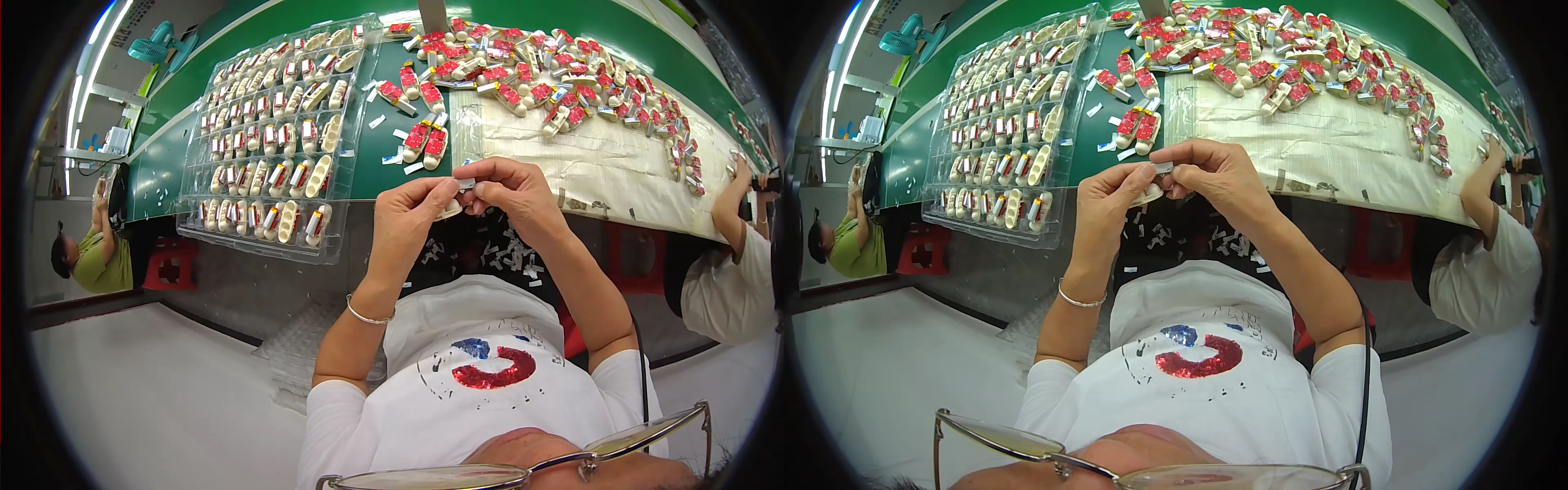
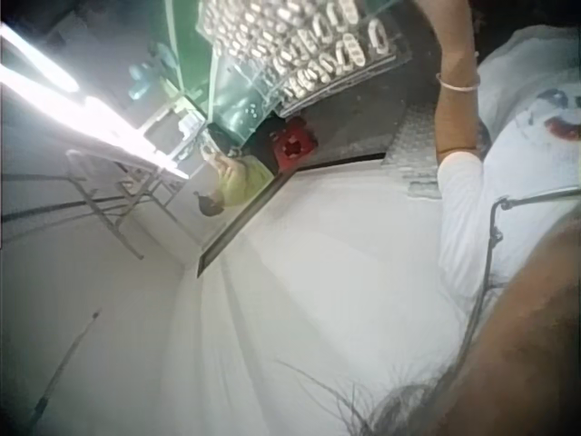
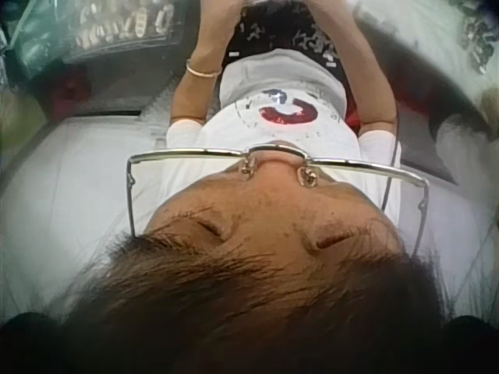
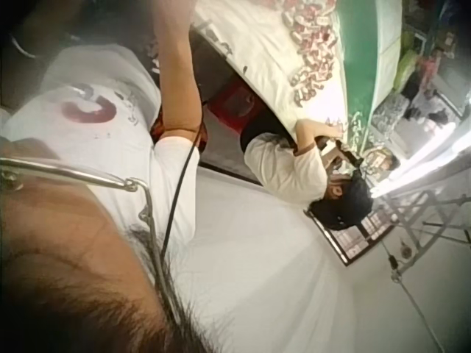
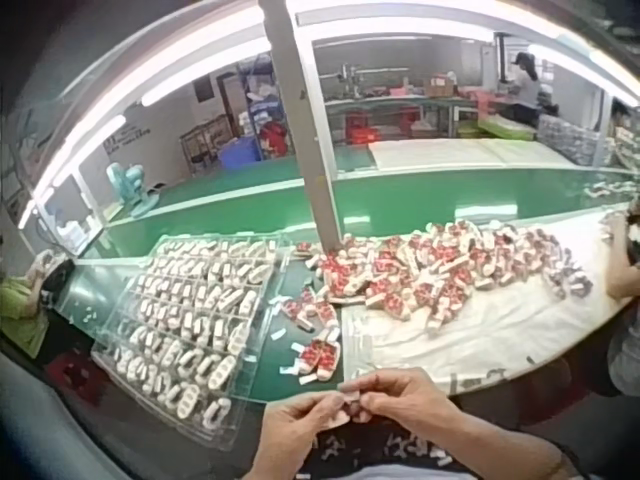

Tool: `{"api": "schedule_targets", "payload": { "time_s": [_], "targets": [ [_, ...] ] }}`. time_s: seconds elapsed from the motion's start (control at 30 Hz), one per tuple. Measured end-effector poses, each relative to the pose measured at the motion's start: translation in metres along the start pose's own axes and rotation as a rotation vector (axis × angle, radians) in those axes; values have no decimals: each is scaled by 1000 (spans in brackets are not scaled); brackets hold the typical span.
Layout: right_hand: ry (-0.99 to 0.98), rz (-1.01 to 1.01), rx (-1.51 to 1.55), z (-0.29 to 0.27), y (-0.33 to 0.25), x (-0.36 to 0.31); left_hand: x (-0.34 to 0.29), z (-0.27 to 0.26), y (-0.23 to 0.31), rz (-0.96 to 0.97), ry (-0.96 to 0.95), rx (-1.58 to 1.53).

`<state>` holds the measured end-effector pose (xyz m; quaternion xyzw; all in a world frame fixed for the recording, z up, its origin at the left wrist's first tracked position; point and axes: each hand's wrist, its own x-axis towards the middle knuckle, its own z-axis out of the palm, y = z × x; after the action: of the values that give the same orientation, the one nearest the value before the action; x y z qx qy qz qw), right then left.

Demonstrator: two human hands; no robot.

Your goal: Assembling small plastic and electronic components on a production line.

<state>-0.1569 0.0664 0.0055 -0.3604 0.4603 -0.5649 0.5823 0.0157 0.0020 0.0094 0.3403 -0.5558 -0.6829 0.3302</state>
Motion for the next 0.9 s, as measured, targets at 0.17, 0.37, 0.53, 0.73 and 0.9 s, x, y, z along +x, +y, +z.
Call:
{"api": "schedule_targets", "payload": {
  "time_s": [0.17,0.37,0.53,0.73,0.9],
  "targets": [
    [-2,22,22,-6,1,-1,-1,5,2,-21,11,40],
    [-21,21,93,-6,2,-5,6,1,1,-80,-5,-20],
    [-11,28,82,-8,3,-5,4,4,1,-70,-6,7],
    [16,91,173,-10,4,-3,4,7,5,-21,-6,67],
    [26,2,31,-17,5,-3,12,10,-2,-21,-28,139]
  ]
}}
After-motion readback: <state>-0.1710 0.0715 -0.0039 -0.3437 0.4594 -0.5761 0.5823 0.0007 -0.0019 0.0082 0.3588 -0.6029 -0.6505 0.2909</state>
